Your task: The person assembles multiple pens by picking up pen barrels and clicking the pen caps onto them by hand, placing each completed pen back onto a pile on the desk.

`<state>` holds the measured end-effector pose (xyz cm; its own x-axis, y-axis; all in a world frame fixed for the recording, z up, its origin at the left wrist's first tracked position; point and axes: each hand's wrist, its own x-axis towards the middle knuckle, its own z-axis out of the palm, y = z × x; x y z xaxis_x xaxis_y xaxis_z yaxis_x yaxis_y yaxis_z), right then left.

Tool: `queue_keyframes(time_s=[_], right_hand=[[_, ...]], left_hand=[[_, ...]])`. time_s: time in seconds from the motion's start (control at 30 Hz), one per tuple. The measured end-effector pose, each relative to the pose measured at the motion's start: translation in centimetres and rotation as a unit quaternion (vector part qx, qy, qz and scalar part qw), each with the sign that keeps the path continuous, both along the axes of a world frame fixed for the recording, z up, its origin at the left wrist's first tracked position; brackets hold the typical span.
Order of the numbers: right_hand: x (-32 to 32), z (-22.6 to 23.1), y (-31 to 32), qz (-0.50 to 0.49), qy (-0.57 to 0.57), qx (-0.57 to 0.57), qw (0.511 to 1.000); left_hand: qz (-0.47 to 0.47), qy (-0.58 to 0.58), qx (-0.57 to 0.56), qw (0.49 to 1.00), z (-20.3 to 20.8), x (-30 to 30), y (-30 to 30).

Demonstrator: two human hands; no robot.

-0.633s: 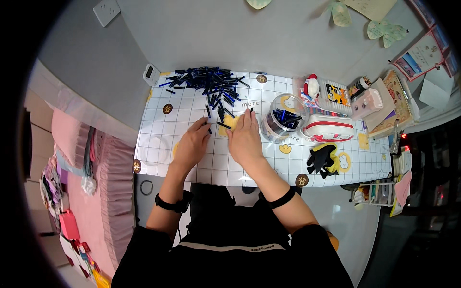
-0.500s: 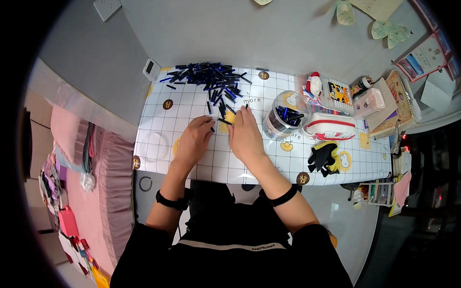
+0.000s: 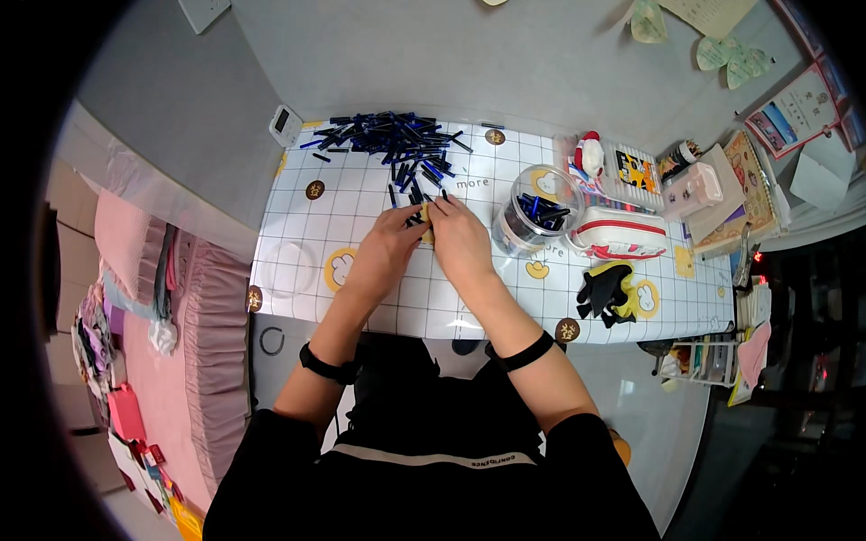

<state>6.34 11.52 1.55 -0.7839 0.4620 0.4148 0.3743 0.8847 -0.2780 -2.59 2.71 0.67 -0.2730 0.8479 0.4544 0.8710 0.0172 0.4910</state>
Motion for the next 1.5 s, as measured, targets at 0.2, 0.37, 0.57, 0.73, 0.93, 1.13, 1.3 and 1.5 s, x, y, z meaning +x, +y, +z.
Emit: queue_keyframes(time_s=[0.2,0.37,0.57,0.73,0.93,1.13,1.3,1.5], right_hand=[[0.9,0.0,-0.2,0.012,0.004,-0.012,1.0],[1.7,-0.2,-0.2,0.026,0.039,-0.006,0.999],[2.4,0.0,-0.9,0.0,0.06,-0.011,0.998],[2.7,0.1,-1.5,-0.006,0.056,-0.02,0.998],[2.6,0.0,-1.5,-0.003,0.071,-0.028,0.997],[2.2,0.2,-1.6,-0.006,0.05,-0.035,0.998],[2.7,0.1,-1.4,0.022,0.071,-0.1,0.992],[2.5,0.7,-1.4,0.064,0.092,-0.209,0.972]], left_hand=[[-0.004,0.057,-0.029,0.998,0.3,0.2,-0.3],[-0.027,0.063,-0.031,0.997,0.2,0.7,-0.3],[-0.04,0.093,-0.028,0.995,0.2,0.8,-0.6],[-0.043,0.07,-0.058,0.995,0.5,0.7,-1.1],[-0.054,0.031,-0.033,0.998,0.7,0.2,-1.5],[-0.065,0.034,-0.038,0.997,0.6,0.3,-1.5],[-0.085,-0.02,-0.008,0.996,0.5,-0.8,-2.3],[-0.083,-0.113,-0.013,0.99,1.4,-1.0,-2.9]])
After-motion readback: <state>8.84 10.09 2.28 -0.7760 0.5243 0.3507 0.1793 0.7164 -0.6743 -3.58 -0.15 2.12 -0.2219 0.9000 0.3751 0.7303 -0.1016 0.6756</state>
